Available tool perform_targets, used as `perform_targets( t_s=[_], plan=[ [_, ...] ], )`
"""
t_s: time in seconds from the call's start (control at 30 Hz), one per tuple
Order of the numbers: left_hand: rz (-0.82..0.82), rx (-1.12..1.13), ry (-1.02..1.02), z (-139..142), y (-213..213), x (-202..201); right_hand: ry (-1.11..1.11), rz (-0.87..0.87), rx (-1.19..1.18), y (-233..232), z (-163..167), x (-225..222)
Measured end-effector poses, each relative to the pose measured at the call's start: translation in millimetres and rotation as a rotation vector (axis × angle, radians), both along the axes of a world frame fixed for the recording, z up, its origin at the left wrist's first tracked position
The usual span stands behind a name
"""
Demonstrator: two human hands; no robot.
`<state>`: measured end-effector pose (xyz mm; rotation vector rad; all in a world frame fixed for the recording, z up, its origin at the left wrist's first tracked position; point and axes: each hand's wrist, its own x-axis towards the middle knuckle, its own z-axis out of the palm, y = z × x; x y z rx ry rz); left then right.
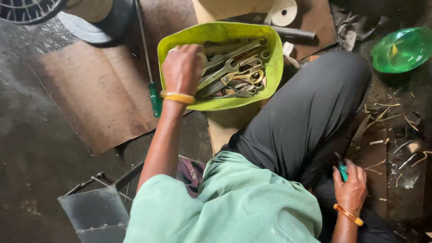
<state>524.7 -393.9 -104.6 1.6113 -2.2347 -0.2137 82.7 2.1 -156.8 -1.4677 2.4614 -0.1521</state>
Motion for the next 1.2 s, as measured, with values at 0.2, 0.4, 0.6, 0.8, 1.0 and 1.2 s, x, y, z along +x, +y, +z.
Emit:
perform_targets(
  t_s=[0.2, 0.4, 0.6, 0.8, 1.0, 1.2],
  plan=[
    [-0.024, 0.083, -0.097, -69.6, 36.5, -59.9, -0.015, 0.019, -0.188, -39.2, 31.2, 5.1],
    [-0.161, 0.317, 0.278, -80.9, 50.8, -42.1, -0.120, -0.095, -0.191, -45.6, 34.0, 12.4],
    [0.007, 0.409, 0.208, -66.0, 33.7, -44.0, -0.067, 0.014, -0.159, -37.7, 17.7, 7.9],
    [-0.058, 0.177, 0.129, -25.8, 7.1, -11.5, -0.108, -0.060, -0.155, -7.0, 6.1, 8.7],
    [-0.240, 0.082, 0.152, -5.1, -23.3, -20.4, -0.108, -0.124, -0.272, 12.1, -12.1, 15.0],
    [-0.172, 0.106, 0.351, 12.2, -34.5, -25.7, -0.066, -0.229, -0.367, 17.7, -10.4, 15.0]
  ],
)
